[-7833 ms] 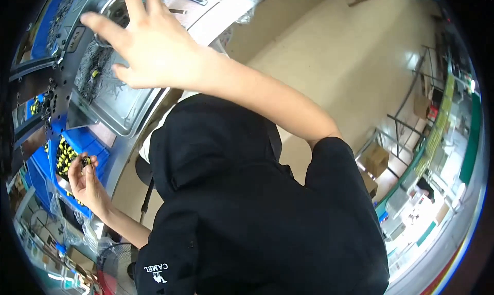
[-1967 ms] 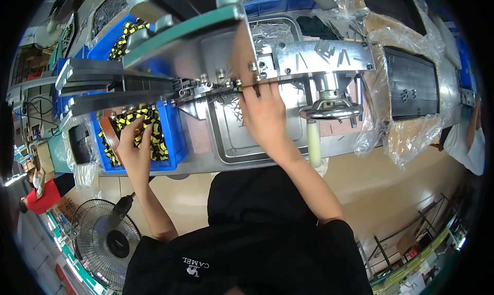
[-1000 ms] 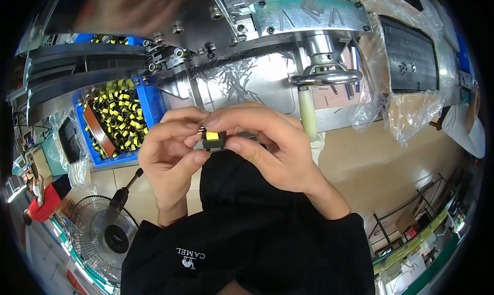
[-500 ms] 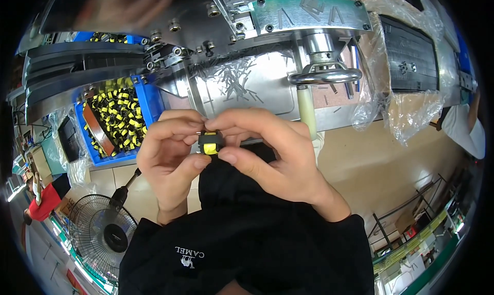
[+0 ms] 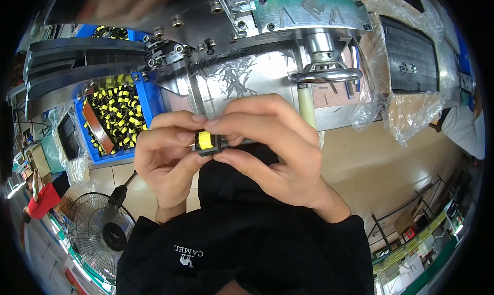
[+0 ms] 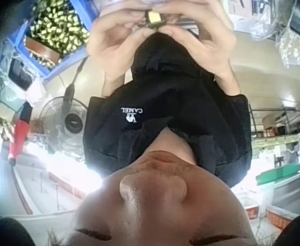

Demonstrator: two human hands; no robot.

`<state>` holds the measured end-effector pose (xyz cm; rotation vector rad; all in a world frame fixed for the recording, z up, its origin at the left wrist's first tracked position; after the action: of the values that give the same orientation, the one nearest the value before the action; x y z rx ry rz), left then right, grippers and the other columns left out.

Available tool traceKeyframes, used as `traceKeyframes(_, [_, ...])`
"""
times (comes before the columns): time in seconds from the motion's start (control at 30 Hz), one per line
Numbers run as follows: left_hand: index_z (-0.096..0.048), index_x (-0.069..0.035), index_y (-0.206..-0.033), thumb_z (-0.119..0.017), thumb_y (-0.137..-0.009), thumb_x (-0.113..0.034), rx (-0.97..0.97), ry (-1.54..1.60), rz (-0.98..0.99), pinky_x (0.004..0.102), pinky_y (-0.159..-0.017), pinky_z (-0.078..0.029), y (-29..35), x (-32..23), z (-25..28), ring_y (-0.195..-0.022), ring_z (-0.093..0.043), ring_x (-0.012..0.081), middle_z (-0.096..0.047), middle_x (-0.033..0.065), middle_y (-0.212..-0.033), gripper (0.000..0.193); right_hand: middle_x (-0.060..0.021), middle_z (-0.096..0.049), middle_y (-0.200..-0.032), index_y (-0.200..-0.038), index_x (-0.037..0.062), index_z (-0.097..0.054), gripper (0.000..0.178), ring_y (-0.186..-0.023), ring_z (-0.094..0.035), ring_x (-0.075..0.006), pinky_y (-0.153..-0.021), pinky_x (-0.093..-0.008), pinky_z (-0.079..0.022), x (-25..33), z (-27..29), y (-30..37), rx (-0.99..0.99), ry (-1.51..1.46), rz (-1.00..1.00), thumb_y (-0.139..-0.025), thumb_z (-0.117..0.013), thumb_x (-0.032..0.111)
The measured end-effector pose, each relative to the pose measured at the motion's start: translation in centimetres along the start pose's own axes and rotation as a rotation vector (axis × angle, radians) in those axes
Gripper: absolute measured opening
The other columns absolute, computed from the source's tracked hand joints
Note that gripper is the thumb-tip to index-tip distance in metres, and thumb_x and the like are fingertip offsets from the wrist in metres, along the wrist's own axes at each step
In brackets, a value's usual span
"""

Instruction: Assembling small electronic components using a manual press machine and tweezers at a factory workstation.

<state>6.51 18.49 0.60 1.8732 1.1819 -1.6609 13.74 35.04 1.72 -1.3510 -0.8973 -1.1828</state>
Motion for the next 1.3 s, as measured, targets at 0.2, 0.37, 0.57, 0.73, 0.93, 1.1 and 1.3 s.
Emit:
traceKeyframes(0.2, [-0.06,0.008,-0.114,-0.073,-0.085,0.015,0.018,-0.038,0.015,0.0431,-0.1,-0.057,-0.3,0.0,0.0,-0.117,-0.065,0.0368,-0.06,0.0276,-0.126,0.033,-0.0213,-0.058,-0.118,-0.119,-0.0092,-0.063,0.039,-0.098,-0.065,-0.0238,-0.085,-0.0342,-0.056,-0.3,0.4,0.0,-0.012,-0.022,0.0,-0.086,-0.08,0.003])
traceKeyframes(0.37, [-0.063,0.006,-0.115,-0.075,-0.085,0.011,-0.1,0.18,0.228,0.0398,-0.098,-0.057,0.1,-0.5,-0.9,-0.115,-0.067,0.0309,-0.063,0.0229,-0.124,0.032,-0.0205,-0.06,-0.114,-0.112,-0.0073,-0.066,0.031,-0.098,-0.066,-0.0266,-0.084,-0.0347,-0.056,0.6,0.5,-0.4,0.024,0.043,0.064,-0.083,-0.078,-0.003])
traceKeyframes(0.57, [-0.067,0.0,-0.115,-0.083,-0.084,-0.004,0.178,-0.115,0.465,0.0311,-0.079,-0.062,0.1,0.5,0.1,-0.089,-0.074,0.017,-0.072,0.0088,-0.107,0.035,-0.0192,-0.064,-0.107,-0.103,-0.0025,-0.072,0.028,-0.09,-0.067,-0.0292,-0.074,-0.0354,-0.056,1.6,1.0,0.6,0.199,0.35,-0.004,-0.076,-0.079,-0.005])
traceKeyframes(0.73, [-0.066,-0.004,-0.119,-0.083,-0.086,-0.012,0.239,-0.081,0.467,0.0298,-0.076,-0.061,0.6,0.3,1.0,-0.084,-0.075,0.0167,-0.075,0.0079,-0.109,0.038,-0.0198,-0.065,-0.109,-0.105,-0.0026,-0.071,0.03,-0.09,-0.067,-0.0294,-0.074,-0.0345,-0.056,1.7,0.8,0.7,0.307,0.38,-0.025,-0.076,-0.08,-0.002])
traceKeyframes(0.93, [-0.075,0.0,-0.111,-0.086,-0.079,-0.003,-0.132,-0.451,0.346,0.0236,-0.065,-0.055,2.3,-1.4,11.4,-0.074,-0.07,0.0088,-0.076,0.0054,-0.088,0.034,-0.0208,-0.064,-0.118,-0.107,-0.0009,-0.068,0.029,-0.106,-0.062,-0.0377,-0.094,-0.048,-0.049,2.4,3.1,1.4,0.181,0.87,0.075,-0.078,-0.069,-0.005])
traceKeyframes(1.1, [-0.073,0.003,-0.116,-0.084,-0.08,-0.002,-0.536,-0.598,0.478,0.0192,-0.05,-0.046,-0.3,-4.5,19.0,-0.054,-0.059,0.0044,-0.072,0.0051,-0.082,0.038,-0.0213,-0.044,-0.154,-0.128,0.0066,-0.064,0.042,-0.144,-0.038,-0.0459,-0.116,-0.0572,-0.031,0.8,5.7,3.3,0.032,1.218,0.02,-0.087,-0.064,-0.003])
traceKeyframes(1.3, [-0.073,0.001,-0.119,-0.088,-0.079,-0.011,-0.472,-0.805,0.41,0.0215,-0.055,-0.049,-6.9,-3.8,24.7,-0.061,-0.062,0.0063,-0.074,0.0043,-0.085,0.044,-0.0221,-0.03,-0.163,-0.14,0.013,-0.059,0.057,-0.152,-0.026,-0.0471,-0.119,-0.0607,-0.026,0.0,4.2,1.7,-0.023,1.337,-0.011,-0.085,-0.069,0.0])
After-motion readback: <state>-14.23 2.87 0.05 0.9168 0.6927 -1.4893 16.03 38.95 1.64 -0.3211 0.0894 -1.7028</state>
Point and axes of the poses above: each hand's wrist, its own y-axis away from the middle knuckle, its own z-axis out of the back of the hand, x = y × z, the point moved 4 cm from there along -y, towards the middle knuckle
